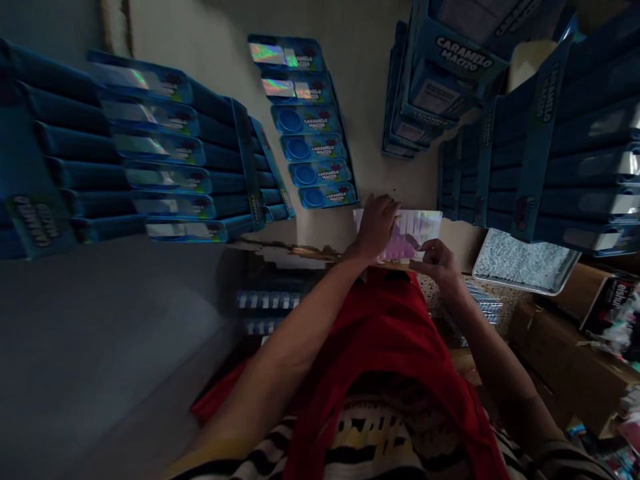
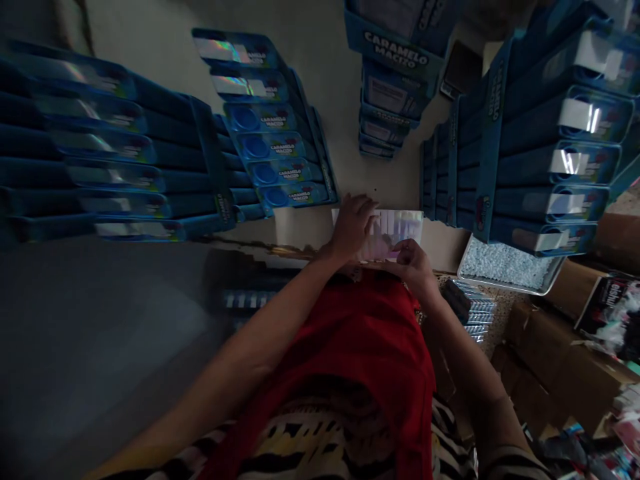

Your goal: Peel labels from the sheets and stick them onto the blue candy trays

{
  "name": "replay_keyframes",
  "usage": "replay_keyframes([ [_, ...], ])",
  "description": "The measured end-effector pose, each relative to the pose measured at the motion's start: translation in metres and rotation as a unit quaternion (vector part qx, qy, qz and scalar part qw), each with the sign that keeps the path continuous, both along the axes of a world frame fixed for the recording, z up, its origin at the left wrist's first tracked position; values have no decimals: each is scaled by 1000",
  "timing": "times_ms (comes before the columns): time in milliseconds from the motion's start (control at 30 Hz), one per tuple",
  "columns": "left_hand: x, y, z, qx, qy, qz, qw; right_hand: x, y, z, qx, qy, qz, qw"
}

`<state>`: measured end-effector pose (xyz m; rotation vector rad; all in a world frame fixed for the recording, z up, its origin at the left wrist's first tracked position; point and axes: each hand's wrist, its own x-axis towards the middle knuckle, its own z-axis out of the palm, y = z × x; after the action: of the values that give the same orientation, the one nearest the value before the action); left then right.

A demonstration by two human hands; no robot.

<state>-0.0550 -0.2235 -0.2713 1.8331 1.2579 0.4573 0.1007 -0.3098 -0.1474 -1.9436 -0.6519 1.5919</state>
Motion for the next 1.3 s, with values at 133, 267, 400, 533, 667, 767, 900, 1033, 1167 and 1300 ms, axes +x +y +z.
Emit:
replay_keyframes([
  [133, -10, -24, 26, -191, -196, 142, 951, 2, 5, 31, -22, 92, -68, 993],
  [267, -15, -31, 56, -500, -330, 199, 776, -1, 14, 51, -21, 121, -80, 989],
  [400, -24, -29, 87, -531, -379, 217, 726, -8, 25, 64, -33, 150, -67, 986],
  [533, -41, -30, 117, -444, -367, 281, 767, -16, 37, 66, -38, 107, -39, 993],
  [667, -67, -21, 141, -349, -322, 324, 819, -37, 58, 63, 1, 52, -8, 999],
  [767, -89, 2, 152, -244, -264, 354, 864, -63, 87, 60, 49, 39, 3, 998],
  [900, -112, 52, 153, -108, -165, 373, 907, -97, 145, 45, 138, -33, 40, 989],
  [1033, -122, 102, 144, -41, -54, 376, 924, -116, 202, 20, 197, -167, 101, 961],
  [1167, -123, 125, 131, -33, -5, 363, 931, -124, 230, 8, 204, -286, 156, 923],
  [1300, -123, 130, 119, -41, -21, 354, 934, -126, 233, 9, 198, -346, 168, 901],
])
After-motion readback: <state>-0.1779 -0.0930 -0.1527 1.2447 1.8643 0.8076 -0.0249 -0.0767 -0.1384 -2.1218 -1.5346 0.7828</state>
